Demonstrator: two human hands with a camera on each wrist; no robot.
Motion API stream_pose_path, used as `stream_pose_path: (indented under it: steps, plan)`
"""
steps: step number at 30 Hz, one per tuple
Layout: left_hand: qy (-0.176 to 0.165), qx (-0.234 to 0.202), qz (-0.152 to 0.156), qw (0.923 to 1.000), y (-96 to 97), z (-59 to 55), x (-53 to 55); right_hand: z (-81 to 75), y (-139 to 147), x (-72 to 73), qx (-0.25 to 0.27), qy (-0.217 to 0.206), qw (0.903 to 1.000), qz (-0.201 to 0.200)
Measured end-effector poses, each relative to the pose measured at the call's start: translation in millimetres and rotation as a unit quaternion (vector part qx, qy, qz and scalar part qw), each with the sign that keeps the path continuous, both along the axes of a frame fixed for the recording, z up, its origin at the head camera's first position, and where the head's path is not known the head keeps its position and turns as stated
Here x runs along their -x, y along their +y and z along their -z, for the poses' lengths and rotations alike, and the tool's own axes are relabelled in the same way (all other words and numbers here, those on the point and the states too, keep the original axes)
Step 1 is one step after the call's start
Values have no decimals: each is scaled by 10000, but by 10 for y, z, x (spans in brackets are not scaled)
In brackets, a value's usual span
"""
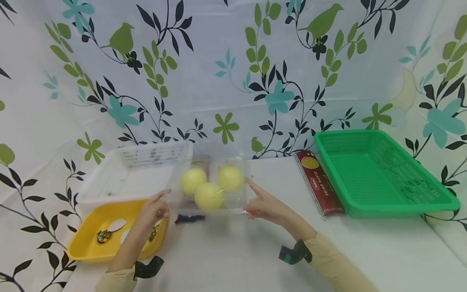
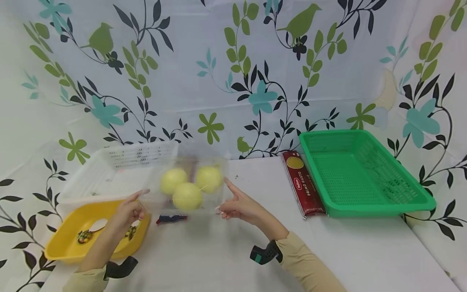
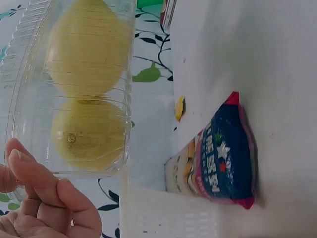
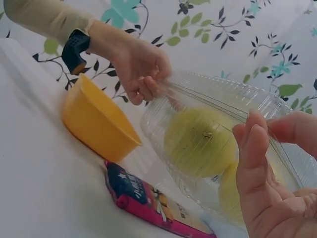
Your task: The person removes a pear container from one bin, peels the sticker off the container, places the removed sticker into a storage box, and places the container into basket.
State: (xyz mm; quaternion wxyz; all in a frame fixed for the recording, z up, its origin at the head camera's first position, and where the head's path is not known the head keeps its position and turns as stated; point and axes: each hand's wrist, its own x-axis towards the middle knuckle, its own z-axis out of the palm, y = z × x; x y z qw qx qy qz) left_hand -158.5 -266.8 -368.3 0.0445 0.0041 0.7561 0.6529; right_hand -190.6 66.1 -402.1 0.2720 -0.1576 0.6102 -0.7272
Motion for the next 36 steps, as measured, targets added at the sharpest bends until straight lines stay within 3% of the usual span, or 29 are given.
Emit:
stream_pose_path:
  steps: [6, 11, 16, 23, 32, 36]
  plan:
    - [-97, -31, -104, 9999, -243, -103, 114, -83, -282, 176, 263, -148, 9993, -201]
    - [-187, -160, -45, 9997, -437, -86, 170, -143, -481, 267, 196, -167, 9996, 85]
    - [-6, -883, -295, 9957, -618, -14, 180, -123, -703, 296, 303, -138, 9991, 254]
    - [16, -1754, -615, 9826, -833, -8, 194, -103, -980, 326, 688, 22, 9971, 315]
    - [-18, -1522, -785, 9852, -1060, -104, 226, -151, -1310, 464, 1168, -353, 9917, 410]
    - [48, -1488, -838, 9853, -1140, -111, 247, -164, -1451, 485, 1074, -383, 9915, 626]
